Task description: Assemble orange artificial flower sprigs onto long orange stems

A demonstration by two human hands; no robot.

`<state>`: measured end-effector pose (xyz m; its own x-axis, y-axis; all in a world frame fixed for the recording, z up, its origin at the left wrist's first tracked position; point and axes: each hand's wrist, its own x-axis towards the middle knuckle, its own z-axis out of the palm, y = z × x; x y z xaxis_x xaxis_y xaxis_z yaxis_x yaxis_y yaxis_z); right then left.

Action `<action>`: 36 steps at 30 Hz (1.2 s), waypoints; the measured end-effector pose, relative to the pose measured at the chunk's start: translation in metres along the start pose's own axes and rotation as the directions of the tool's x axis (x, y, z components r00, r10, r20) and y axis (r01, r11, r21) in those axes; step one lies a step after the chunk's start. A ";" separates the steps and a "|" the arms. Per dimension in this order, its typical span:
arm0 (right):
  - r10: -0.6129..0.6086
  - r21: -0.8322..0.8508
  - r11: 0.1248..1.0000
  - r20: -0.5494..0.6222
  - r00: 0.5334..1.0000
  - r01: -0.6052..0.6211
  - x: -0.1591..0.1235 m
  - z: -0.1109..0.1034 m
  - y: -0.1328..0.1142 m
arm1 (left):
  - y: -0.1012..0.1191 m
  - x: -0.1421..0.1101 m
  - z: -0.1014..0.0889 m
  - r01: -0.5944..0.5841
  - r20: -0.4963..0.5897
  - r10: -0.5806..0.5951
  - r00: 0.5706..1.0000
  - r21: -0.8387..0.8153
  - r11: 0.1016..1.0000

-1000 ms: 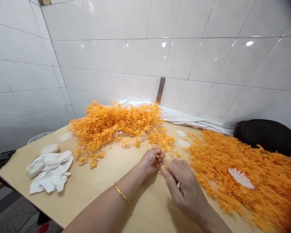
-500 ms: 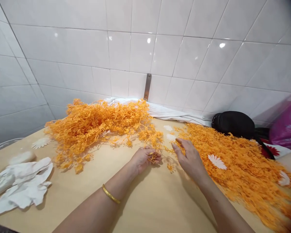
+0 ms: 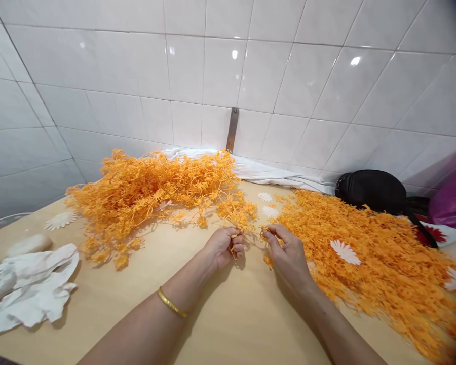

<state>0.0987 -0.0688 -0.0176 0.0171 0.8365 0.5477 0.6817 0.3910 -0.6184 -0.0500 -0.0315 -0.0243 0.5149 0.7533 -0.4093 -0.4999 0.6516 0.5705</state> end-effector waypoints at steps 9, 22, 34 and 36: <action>-0.330 -0.006 0.937 0.311 0.891 0.349 -0.016 0.003 -0.024 | 0.004 0.004 -0.011 0.006 0.046 -0.002 0.999 -0.094 0.996; 0.041 0.242 0.966 0.207 0.978 -0.091 -0.006 0.005 -0.011 | 0.001 -0.004 -0.008 0.085 0.203 -0.099 0.974 0.079 0.993; -0.185 -0.159 0.966 0.132 0.974 0.205 -0.012 0.006 -0.009 | -0.003 -0.002 -0.007 0.004 0.158 -0.016 0.987 0.077 0.997; -0.180 -0.175 0.963 0.138 0.974 0.203 -0.012 0.006 -0.009 | -0.005 -0.001 -0.007 -0.006 0.130 -0.005 0.992 0.088 0.996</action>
<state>0.0885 -0.0801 -0.0219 -0.2070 0.7970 0.5674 0.7880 0.4795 -0.3861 -0.0528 -0.0348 -0.0320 0.6037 0.7318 -0.3164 -0.4401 0.6368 0.6331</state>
